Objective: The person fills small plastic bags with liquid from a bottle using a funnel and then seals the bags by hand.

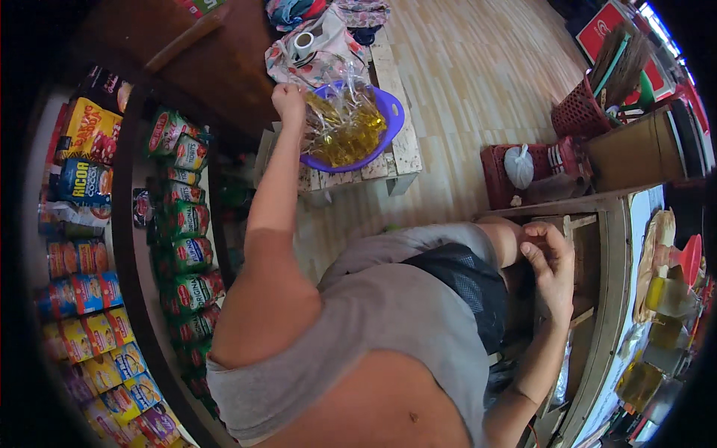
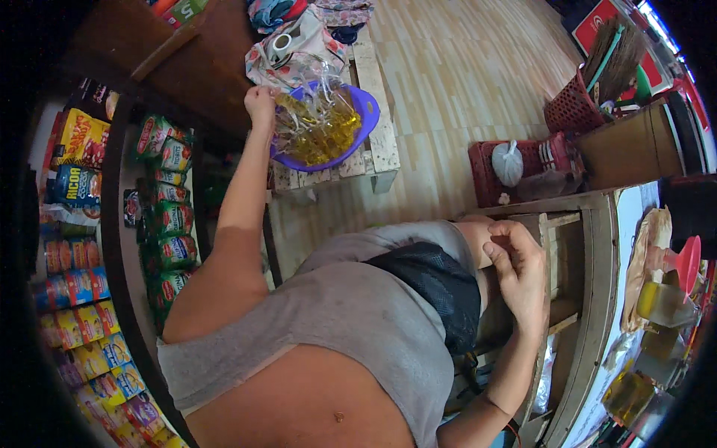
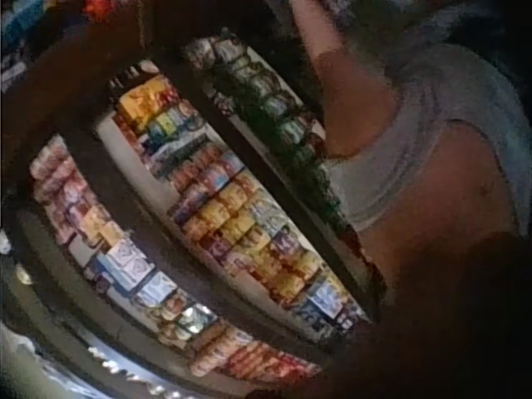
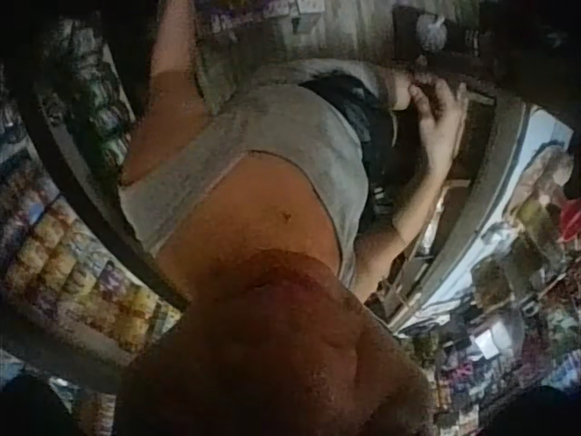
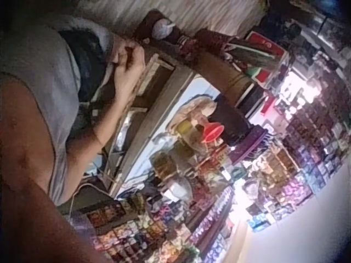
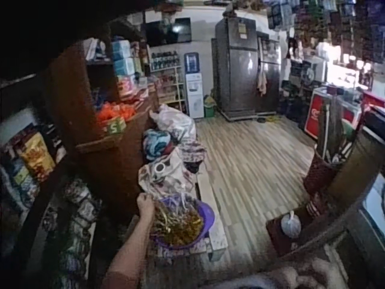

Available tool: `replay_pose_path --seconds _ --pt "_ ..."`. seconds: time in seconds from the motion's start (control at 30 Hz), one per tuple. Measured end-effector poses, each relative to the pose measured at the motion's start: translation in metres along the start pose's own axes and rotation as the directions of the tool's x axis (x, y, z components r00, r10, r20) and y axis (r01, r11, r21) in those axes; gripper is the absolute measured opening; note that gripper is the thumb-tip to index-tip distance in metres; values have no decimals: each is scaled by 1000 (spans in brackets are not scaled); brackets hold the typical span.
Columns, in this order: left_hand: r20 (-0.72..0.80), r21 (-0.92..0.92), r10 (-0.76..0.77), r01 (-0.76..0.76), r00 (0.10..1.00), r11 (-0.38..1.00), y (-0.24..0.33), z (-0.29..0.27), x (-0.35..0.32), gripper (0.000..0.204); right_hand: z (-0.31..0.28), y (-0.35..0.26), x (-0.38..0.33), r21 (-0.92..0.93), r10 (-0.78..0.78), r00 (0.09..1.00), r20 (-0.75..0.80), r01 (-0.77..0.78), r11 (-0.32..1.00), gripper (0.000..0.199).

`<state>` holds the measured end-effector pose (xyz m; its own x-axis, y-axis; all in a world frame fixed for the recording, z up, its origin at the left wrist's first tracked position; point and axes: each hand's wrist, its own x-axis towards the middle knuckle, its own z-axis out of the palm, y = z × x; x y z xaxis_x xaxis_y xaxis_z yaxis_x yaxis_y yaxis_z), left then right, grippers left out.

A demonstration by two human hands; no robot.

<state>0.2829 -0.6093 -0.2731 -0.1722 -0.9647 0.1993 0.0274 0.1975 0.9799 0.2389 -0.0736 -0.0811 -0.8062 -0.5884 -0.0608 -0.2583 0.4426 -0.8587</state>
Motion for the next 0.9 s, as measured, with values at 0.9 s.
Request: replay_pose_path --seconds 0.9 --pt "549 694 1 -456 836 556 -40 74 39 36 5 8 -17 -195 -56 997 -53 45 980 10"
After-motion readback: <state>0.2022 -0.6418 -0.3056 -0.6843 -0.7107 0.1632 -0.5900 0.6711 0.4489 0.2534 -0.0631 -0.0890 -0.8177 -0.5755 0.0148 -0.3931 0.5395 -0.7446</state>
